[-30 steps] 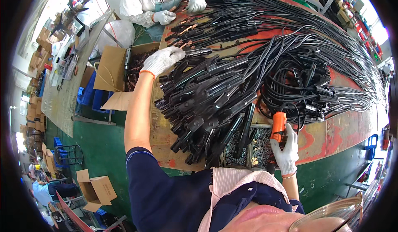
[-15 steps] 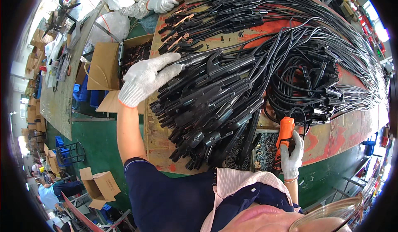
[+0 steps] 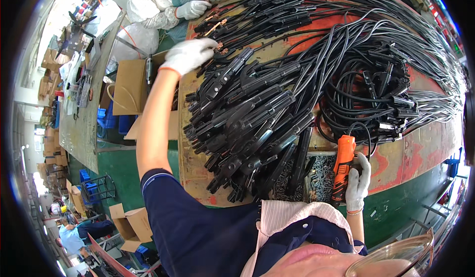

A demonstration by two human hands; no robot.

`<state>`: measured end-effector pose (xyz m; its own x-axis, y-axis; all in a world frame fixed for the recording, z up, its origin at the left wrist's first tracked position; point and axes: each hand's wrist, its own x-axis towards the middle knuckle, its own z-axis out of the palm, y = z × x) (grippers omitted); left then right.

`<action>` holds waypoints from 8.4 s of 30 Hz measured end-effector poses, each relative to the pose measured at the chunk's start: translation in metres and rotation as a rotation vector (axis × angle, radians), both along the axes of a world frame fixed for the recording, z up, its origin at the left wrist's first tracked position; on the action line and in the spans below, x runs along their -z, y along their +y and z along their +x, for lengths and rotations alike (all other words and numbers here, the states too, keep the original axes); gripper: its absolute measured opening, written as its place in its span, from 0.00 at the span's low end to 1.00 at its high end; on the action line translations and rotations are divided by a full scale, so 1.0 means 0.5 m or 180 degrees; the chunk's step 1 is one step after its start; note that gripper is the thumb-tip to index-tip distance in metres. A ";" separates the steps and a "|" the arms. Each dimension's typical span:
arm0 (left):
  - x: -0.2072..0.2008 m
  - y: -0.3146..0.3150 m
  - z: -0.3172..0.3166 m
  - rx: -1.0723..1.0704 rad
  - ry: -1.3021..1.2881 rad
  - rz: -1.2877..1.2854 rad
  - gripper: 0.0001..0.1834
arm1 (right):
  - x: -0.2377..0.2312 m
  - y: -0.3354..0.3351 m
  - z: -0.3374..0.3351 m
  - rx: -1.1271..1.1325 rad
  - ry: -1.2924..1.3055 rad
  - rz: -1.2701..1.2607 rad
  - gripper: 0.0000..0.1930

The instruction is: The person screws a small metal component onto a black plastic tube using an electric screwdriver.

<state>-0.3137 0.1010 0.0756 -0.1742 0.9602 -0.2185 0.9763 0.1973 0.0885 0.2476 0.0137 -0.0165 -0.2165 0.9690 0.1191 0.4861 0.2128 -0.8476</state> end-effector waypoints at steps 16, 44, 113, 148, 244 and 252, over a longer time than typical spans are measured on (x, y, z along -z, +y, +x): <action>-0.056 0.060 -0.005 0.0088 0.0636 0.0873 0.19 | -0.001 -0.005 -0.009 0.0159 0.0314 -0.0114 0.19; -0.325 -0.192 0.513 0.1732 0.0529 0.2283 0.12 | -0.129 0.579 -0.269 -0.0197 0.4781 -0.2725 0.09; 0.047 -0.299 0.718 -0.1867 -0.6927 -0.0754 0.34 | -0.184 0.059 -0.090 -0.0077 -0.0805 0.1044 0.34; 0.125 -0.299 0.659 -0.1797 -0.6921 -0.0729 0.08 | -0.032 -0.125 -0.087 -0.0714 0.4276 -0.0193 0.08; 0.156 -0.313 0.719 -0.1682 -0.6141 -0.0133 0.46 | -0.158 -0.069 -0.030 -0.0997 0.4565 0.1042 0.17; 0.151 -0.311 0.719 -0.1537 -0.6083 -0.0174 0.46 | -0.145 -0.062 -0.033 -0.0994 0.4426 0.1152 0.20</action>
